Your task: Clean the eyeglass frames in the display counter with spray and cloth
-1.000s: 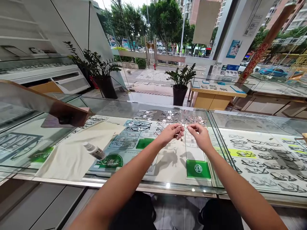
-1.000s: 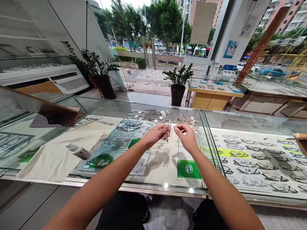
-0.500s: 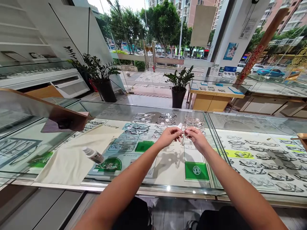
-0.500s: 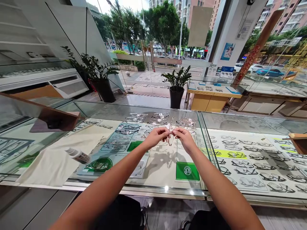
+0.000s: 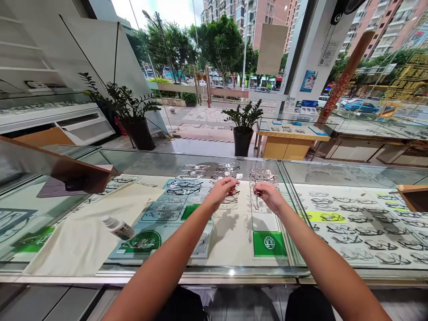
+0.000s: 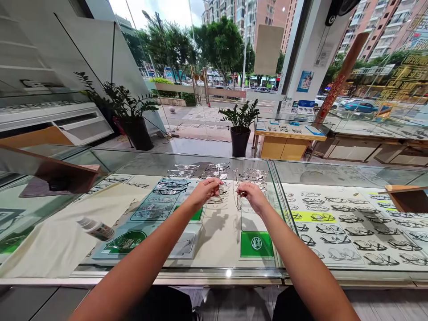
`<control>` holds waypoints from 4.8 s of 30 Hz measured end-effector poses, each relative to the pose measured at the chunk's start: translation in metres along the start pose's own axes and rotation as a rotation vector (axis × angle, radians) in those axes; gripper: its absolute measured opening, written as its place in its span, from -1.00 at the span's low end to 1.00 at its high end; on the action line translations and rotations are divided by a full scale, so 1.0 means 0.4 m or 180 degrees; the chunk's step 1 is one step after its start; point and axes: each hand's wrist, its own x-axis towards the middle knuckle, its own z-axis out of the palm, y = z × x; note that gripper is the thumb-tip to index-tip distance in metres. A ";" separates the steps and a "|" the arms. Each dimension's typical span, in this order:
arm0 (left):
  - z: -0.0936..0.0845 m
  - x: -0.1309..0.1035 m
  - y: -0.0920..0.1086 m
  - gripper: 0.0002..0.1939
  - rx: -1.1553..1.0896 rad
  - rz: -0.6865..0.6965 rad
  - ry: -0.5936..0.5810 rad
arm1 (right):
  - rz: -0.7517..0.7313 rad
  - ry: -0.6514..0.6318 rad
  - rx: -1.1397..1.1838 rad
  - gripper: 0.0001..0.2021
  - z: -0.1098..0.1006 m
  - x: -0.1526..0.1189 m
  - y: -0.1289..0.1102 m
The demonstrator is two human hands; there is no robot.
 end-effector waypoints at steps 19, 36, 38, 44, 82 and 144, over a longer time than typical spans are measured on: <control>-0.035 0.013 0.035 -0.56 -0.1772 0.0127 0.0239 | 0.0107 -0.0083 0.0114 -0.73 -0.011 0.006 -0.005; 0.125 -0.074 -0.045 -0.47 -0.0520 -0.0353 0.0087 | 0.0558 -0.0236 0.0779 -0.71 0.014 -0.031 0.023; 0.130 -0.079 -0.052 -0.46 -0.0571 -0.0335 0.0136 | 0.0581 -0.0278 0.0853 -0.72 0.014 -0.033 0.031; 0.135 -0.088 -0.056 -0.44 -0.0644 -0.0338 0.0157 | 0.0627 -0.0415 0.0797 -0.76 0.007 -0.031 0.031; 0.114 -0.075 -0.057 -0.47 -0.0444 0.0229 -0.0080 | 0.0346 -0.0568 0.0954 -0.80 0.024 -0.062 0.028; -0.019 -0.097 0.218 -0.11 -0.0885 0.0228 -0.1034 | -0.0855 0.0035 -0.0177 -0.63 0.068 -0.004 -0.059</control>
